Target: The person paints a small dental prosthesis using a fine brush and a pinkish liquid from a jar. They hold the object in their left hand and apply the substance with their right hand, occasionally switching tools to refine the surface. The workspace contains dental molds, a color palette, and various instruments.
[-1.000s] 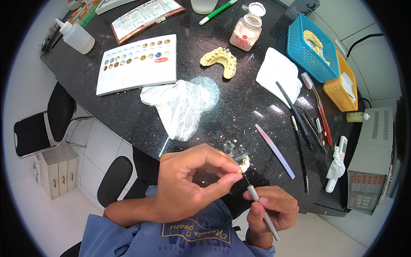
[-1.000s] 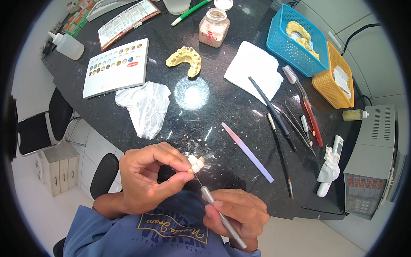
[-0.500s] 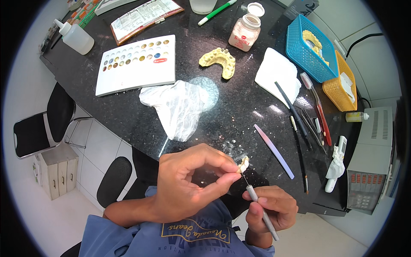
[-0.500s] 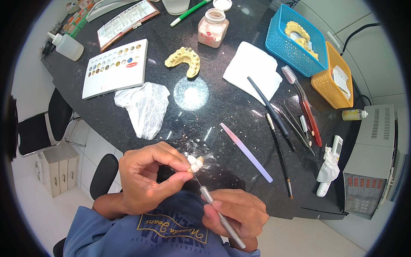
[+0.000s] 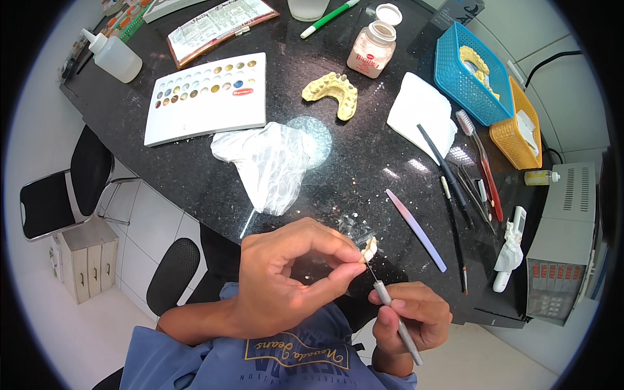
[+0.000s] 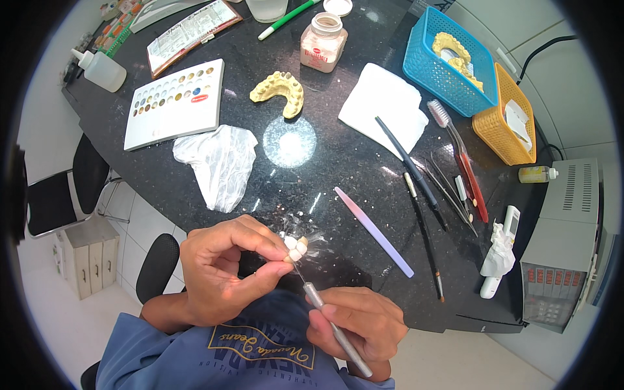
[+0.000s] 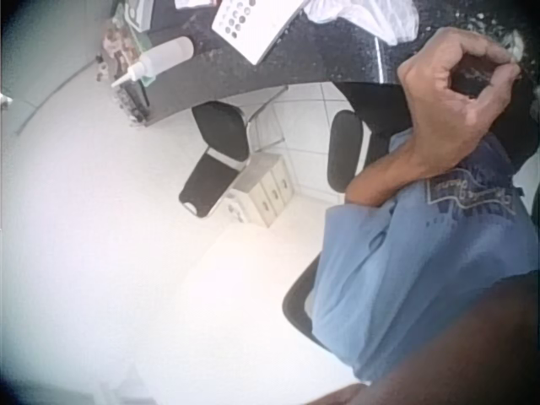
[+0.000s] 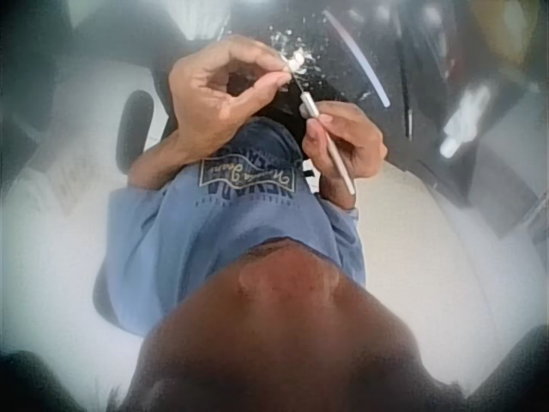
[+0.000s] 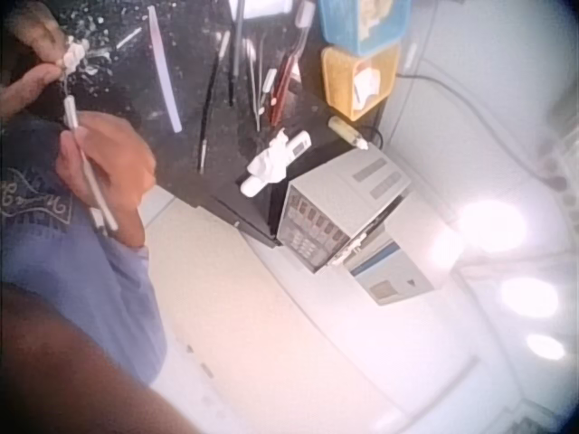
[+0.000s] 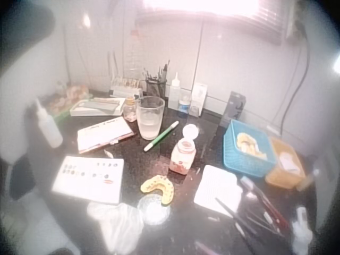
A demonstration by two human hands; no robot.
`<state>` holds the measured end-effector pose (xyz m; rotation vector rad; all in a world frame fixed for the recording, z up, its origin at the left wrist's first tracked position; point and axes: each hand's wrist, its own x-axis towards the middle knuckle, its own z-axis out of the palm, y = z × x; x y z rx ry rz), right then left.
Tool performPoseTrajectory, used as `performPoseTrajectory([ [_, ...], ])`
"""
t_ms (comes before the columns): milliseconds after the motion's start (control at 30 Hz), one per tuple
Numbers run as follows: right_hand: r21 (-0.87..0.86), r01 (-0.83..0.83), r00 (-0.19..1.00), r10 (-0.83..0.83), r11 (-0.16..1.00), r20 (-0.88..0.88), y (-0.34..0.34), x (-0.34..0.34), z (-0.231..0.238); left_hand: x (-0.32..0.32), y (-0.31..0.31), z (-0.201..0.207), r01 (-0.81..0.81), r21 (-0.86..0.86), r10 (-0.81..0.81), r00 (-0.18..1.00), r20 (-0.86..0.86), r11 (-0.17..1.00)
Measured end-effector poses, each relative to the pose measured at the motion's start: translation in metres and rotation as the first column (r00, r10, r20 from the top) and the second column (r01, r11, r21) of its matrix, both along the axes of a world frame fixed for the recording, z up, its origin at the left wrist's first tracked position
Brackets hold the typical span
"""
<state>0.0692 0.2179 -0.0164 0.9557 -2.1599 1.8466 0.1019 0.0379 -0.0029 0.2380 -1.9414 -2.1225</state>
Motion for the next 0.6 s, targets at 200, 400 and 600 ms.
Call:
performPoseTrajectory([
  [200,-0.033,-0.006,1.0,0.006,0.999,0.011,0.0013,0.0,-0.0018,0.0003,0.0005,-0.0002,0.0,-0.002,0.0,1.0,0.002,1.0],
  [400,-0.008,-0.02,1.0,0.02,1.0,-0.006,0.0021,-0.0012,-0.001,-0.0002,0.0004,-0.0048,-0.013,-0.011,0.012,0.999,-0.034,1.0],
  [600,-0.031,0.015,1.0,-0.016,0.999,-0.012,-0.0031,0.0005,-0.0005,0.0001,0.0002,-0.0046,-0.014,-0.014,0.013,1.0,-0.026,1.0],
])
